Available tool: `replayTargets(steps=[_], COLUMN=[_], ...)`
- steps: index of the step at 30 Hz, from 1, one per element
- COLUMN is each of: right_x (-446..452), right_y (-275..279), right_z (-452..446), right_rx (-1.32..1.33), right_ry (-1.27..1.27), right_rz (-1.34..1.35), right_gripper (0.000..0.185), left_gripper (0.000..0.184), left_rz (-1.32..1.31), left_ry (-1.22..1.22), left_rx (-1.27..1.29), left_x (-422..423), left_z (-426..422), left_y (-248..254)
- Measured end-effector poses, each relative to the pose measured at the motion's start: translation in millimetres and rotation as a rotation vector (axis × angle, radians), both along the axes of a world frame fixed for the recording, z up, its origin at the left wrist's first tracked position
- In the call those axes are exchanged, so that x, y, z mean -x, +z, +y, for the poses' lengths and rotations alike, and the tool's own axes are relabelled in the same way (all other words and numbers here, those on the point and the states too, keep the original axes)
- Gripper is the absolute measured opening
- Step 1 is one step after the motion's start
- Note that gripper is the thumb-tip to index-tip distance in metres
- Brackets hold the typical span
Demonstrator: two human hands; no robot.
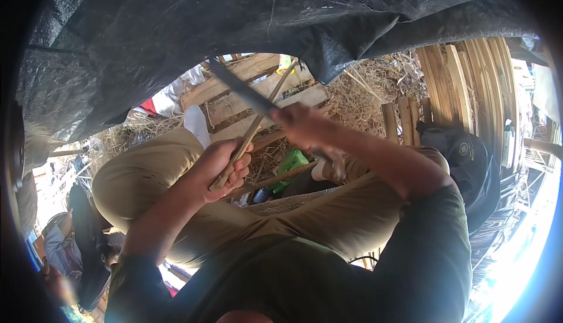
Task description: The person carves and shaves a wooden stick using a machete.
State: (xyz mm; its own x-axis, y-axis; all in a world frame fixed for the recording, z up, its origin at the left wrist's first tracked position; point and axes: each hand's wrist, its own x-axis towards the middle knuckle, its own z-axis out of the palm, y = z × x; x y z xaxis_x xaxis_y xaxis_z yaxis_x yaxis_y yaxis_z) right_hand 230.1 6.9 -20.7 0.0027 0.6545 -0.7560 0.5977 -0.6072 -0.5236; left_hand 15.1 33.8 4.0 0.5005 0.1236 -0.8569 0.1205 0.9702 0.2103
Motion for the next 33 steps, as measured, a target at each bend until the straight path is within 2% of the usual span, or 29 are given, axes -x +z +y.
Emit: replayTargets(steps=[3,5,6,7,10,11,14,15,18,19,20,22,26,28,30,32,33], right_x=[13,-14,-16,-23,-10,-3,-10,-20,-37,-17,-8,-7,-26,-19,-10,-7,-16], right_y=[25,-30,-28,-15,-20,-21,-13,-30,-43,-30,-11,-21,-24,-33,-49,-8,-19], right_z=[-8,-9,1,8,-8,-17,-10,-4,10,3,-2,-10,10,4,-11,-2,3], right_rx=[-0.11,-0.306,-0.405,-0.074,-0.16,-0.275,-0.135,-0.149,-0.036,-0.03,-0.069,-0.351,-0.038,0.005,-0.218,-0.082,-0.047], right_ry=[0.133,0.262,0.328,0.116,0.011,0.075,0.065,0.104,-0.002,-0.115,0.011,0.075,0.039,-0.057,0.113,0.041,0.057], right_rz=[0.13,0.041,-0.004,-0.041,-0.065,0.072,0.048,0.035,-0.029,-0.025,0.053,0.023,0.007,0.001,0.051,0.045,0.016], right_gripper=[0.052,0.053,0.053,0.054,0.055,0.054,0.054,0.054,0.053,0.051,0.052,0.053,0.055,0.055,0.056,0.056,0.056], left_gripper=[0.015,0.014,0.014,0.013,0.011,0.01,0.01,0.01,0.009,0.009,0.009,0.008,0.009,0.009,0.009,0.009,0.01], left_rz=[0.022,-0.012,-0.012,-0.01,0.007,0.021,0.007,-0.013,-0.088,-0.083,-0.076,-0.065,-0.087,-0.092,-0.071,-0.087,-0.078], left_ry=[0.008,0.03,0.035,0.039,0.019,0.003,-0.005,0.011,0.086,0.064,0.052,0.052,0.062,0.047,0.027,0.033,0.03], left_rx=[0.02,0.052,0.059,0.068,0.048,0.033,0.051,0.064,0.123,0.105,0.096,0.105,0.119,0.097,0.095,0.122,0.117], left_x=[-4,-1,-1,1,-2,-2,-2,-1,3,3,3,5,8,7,7,9,8], left_z=[-4,-4,-3,-1,1,-2,-4,-4,0,3,3,0,1,5,0,0,2], left_y=[6,-3,-2,-2,4,9,8,5,-4,-1,4,6,-2,0,7,5,2])
